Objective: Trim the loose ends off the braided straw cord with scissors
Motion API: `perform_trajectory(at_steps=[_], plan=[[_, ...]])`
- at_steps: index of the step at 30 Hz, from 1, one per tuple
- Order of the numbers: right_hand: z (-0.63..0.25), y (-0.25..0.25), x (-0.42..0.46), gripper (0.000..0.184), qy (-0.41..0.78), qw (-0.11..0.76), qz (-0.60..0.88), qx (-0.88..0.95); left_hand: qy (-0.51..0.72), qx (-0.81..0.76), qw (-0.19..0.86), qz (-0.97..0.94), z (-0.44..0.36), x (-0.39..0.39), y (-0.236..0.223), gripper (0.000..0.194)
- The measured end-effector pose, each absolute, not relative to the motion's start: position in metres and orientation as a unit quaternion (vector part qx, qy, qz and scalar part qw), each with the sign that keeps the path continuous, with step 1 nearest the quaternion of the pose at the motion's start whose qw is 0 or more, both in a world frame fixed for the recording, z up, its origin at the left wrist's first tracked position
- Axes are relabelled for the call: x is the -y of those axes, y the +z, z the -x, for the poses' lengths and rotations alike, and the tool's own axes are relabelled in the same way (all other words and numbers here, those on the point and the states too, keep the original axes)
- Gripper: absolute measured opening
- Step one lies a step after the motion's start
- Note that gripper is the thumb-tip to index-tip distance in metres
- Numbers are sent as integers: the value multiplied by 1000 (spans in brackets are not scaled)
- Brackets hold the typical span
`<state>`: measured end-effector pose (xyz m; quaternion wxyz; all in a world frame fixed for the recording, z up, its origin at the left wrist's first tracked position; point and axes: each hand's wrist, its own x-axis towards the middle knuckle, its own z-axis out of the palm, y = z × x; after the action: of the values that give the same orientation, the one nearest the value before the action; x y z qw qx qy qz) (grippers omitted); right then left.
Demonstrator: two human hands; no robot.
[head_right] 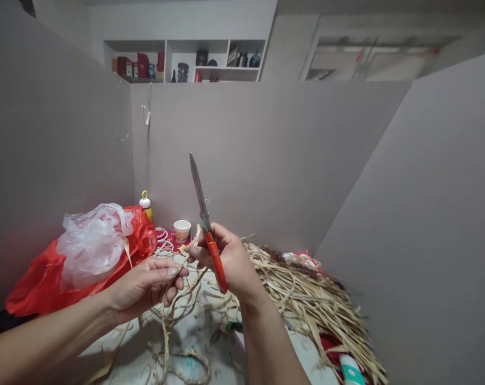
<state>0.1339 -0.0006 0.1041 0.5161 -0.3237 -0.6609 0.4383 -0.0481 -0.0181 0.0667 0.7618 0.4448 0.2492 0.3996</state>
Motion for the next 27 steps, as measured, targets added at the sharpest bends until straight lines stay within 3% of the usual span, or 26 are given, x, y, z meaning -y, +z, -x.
perform_trajectory(at_steps=[5, 15, 21, 27], plan=[[-132, 92, -18, 32, 457, 496, 350, 650, 425, -215, 760, -443, 50, 6, 44, 21], [-133, 67, -45, 36, 432, 438, 455, 644, 474, -292, 742, -372, 53, -17, 4, 43], [-154, 29, -21, 34, 388, 473, 511, 604, 477, -266, 750, -372, 51, -21, -11, 41], [-185, -13, 15, 38, 426, 454, 546, 560, 424, -254, 793, -355, 54, -19, -1, 33]])
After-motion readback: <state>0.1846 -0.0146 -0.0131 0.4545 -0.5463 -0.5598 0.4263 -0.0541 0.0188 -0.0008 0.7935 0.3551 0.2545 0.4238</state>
